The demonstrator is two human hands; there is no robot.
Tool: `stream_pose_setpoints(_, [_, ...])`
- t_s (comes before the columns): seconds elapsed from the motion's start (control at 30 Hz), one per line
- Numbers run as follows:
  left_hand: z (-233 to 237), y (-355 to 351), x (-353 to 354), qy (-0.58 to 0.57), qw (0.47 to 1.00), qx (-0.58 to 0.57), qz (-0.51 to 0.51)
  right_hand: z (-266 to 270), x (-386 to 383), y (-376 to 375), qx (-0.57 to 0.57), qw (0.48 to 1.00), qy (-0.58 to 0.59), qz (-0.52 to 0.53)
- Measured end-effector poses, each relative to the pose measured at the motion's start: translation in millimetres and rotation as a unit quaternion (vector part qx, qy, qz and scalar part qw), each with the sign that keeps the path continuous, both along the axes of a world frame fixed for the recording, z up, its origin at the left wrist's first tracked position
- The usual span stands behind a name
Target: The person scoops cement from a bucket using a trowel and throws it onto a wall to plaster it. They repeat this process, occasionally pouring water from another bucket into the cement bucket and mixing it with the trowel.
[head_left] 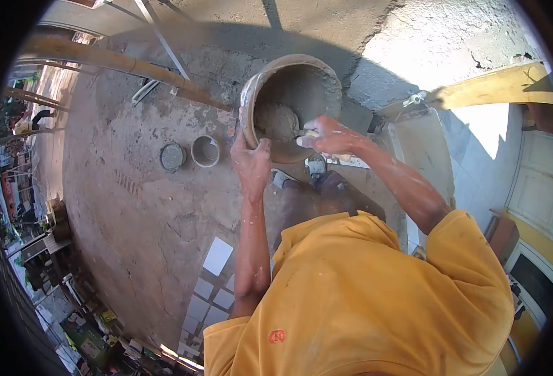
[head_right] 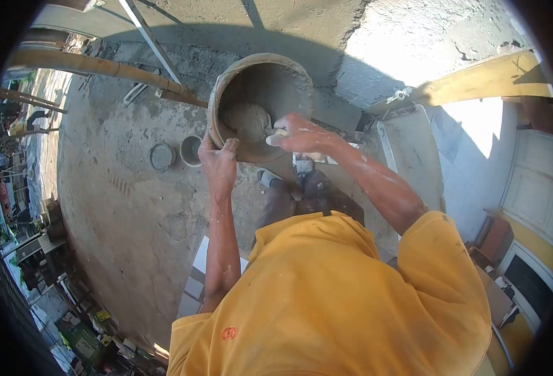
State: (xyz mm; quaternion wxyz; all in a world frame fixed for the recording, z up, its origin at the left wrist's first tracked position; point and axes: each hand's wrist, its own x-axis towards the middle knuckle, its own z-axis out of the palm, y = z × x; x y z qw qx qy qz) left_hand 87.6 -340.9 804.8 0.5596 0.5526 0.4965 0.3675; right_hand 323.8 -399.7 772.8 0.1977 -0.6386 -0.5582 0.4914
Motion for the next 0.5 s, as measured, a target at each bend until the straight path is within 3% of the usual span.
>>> stream_pose_setpoints(0.03, [-5.0, 1.1, 2.7, -0.015, 1.000, -0.007, 0.025, -1.3, -4.2, -5.1, 0.059, 0.998, -0.019, -0.026])
stream_pose_setpoints(0.13, [-23.9, -5.0, 10.0, -0.087, 0.991, -0.053, 0.088, 18.4, 2.4, -11.5, -0.007, 0.999, -0.021, -0.043])
stream_pose_setpoints(0.27, [-40.8, -8.4, 21.3, -0.084, 0.978, -0.108, 0.160, 42.4, 26.5, 9.3, -0.058, 0.991, -0.122, 0.006])
stream_pose_setpoints(0.33, [-46.4, -12.7, 19.3, -0.113, 0.975, -0.094, 0.168, 85.2, 39.0, 17.9, -0.053, 0.990, -0.132, 0.011])
stream_pose_setpoints(0.37, [-44.5, -14.7, 18.8, -0.111, 0.972, -0.091, 0.186, 113.9, 49.3, 26.8, -0.034, 0.988, -0.148, 0.008])
stream_pose_setpoints(0.4, [-38.8, -18.5, 19.1, -0.113, 0.966, -0.095, 0.211, 115.2, 62.3, 30.6, 0.099, 0.976, -0.195, -0.002])
stream_pose_setpoints(0.43, [-58.4, -16.2, 8.4, -0.090, 0.969, -0.115, 0.202, 154.8, 71.4, 46.9, 0.095, 0.964, -0.243, 0.046])
stream_pose_setpoints(0.5, [-49.7, -25.8, 1.5, -0.133, 0.960, -0.086, 0.231, 219.5, 87.8, 61.7, 0.243, 0.931, -0.264, 0.063])
